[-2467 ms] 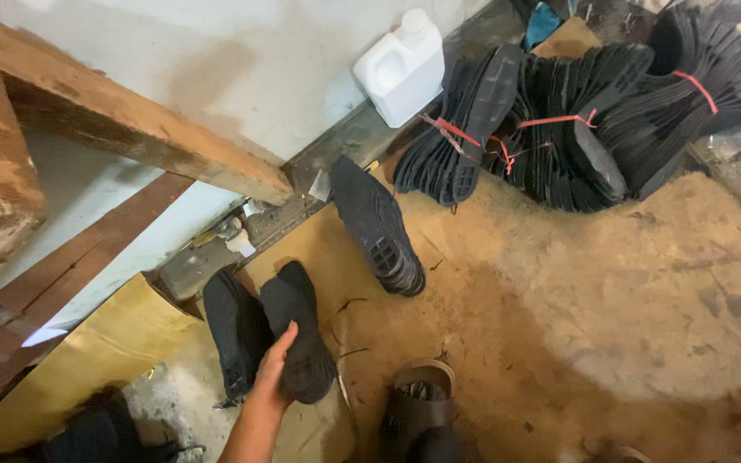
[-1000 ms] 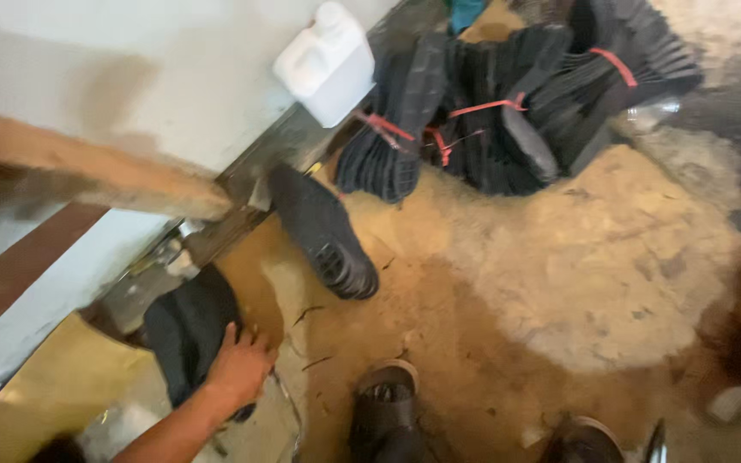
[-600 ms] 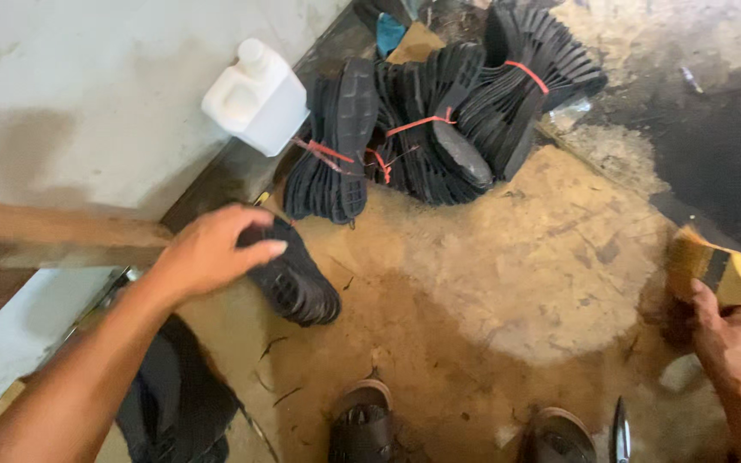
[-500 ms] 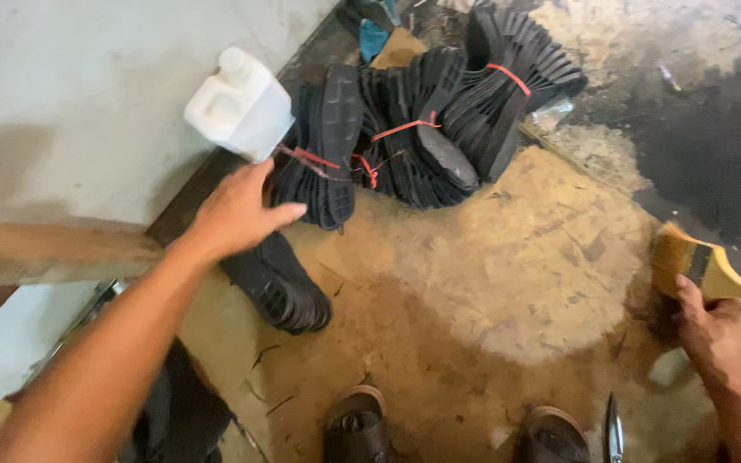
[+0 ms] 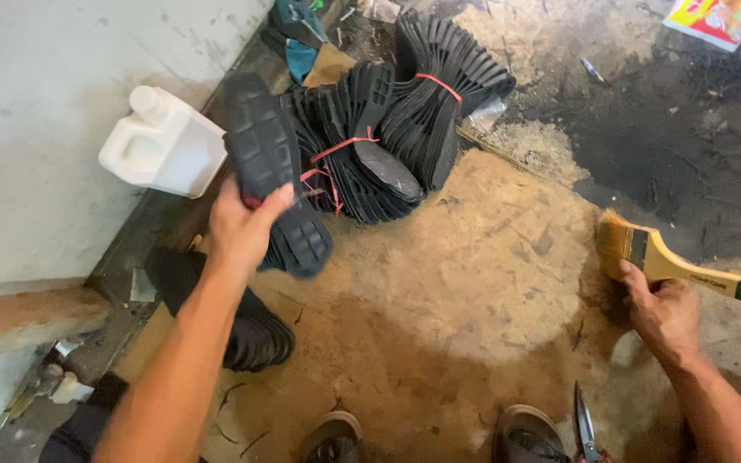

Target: The person uses a brush to clean the soles of black shoe soles one at a time. They pick up each sole, brush it, and place it back on the floor. The person repeats this process for multiple soles throughout the clip.

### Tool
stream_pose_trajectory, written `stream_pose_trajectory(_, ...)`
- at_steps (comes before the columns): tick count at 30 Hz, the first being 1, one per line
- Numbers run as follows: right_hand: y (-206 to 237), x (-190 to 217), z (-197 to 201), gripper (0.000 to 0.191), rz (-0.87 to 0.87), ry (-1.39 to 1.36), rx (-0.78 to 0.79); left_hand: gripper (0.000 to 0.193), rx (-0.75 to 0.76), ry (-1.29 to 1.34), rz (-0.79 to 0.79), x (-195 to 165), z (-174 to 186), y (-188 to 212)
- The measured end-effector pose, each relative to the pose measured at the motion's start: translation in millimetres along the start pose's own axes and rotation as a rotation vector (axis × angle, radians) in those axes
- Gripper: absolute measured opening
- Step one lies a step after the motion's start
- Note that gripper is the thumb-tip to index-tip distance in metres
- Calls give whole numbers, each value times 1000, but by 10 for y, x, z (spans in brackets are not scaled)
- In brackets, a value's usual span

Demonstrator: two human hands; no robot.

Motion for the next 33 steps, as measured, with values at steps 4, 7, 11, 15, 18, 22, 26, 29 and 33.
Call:
stream_pose_trajectory(4,-10,85,-10,41,201,-223,-56,54,83,422,-206,-218,-109,669)
stream_pose_trajectory(7,-43,-50,-89,41,110,-336,-51,47,311,660,230,352,-639,897)
stream_pose_trajectory(11,-36,-98,-95,48,64,-172,-38,47,195,507,333,856,-901,1007)
stream_pose_trajectory(15,-44,-64,16,51,58,-43,6,66,14,261,254,894,-779,1165)
stream_pose_trajectory(18,64,204,109,42,162,-244,-25,92,-109,91,99,607,-610,1296)
stream_pose_trajectory(22,773,316,-878,30,-69,318,579,103,-160,-198,-46,250,-538,1499)
stream_pose_trajectory(26,2267,1568,-1646,22,960,59,905,95,-232,-295,-247,-56,-512,1591)
stream_pose_trajectory(29,2195,1913,-1794,14,1182,179,782,63,-116,-496,-304,-154,-663,1648)
stream_pose_trajectory(33,114,1612,-1308,21,333,176,478,70,143,-600,-428,-273,-939,1859)
Point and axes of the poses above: each hand's wrist, its own y-axis away from the middle knuckle, its own z-axis out of the back of the hand, x = y × z, the point moved 10 cm from there along -y, towards the middle knuckle, and after that the axes turned 2 degrees about -z, right-handed, at the moved point
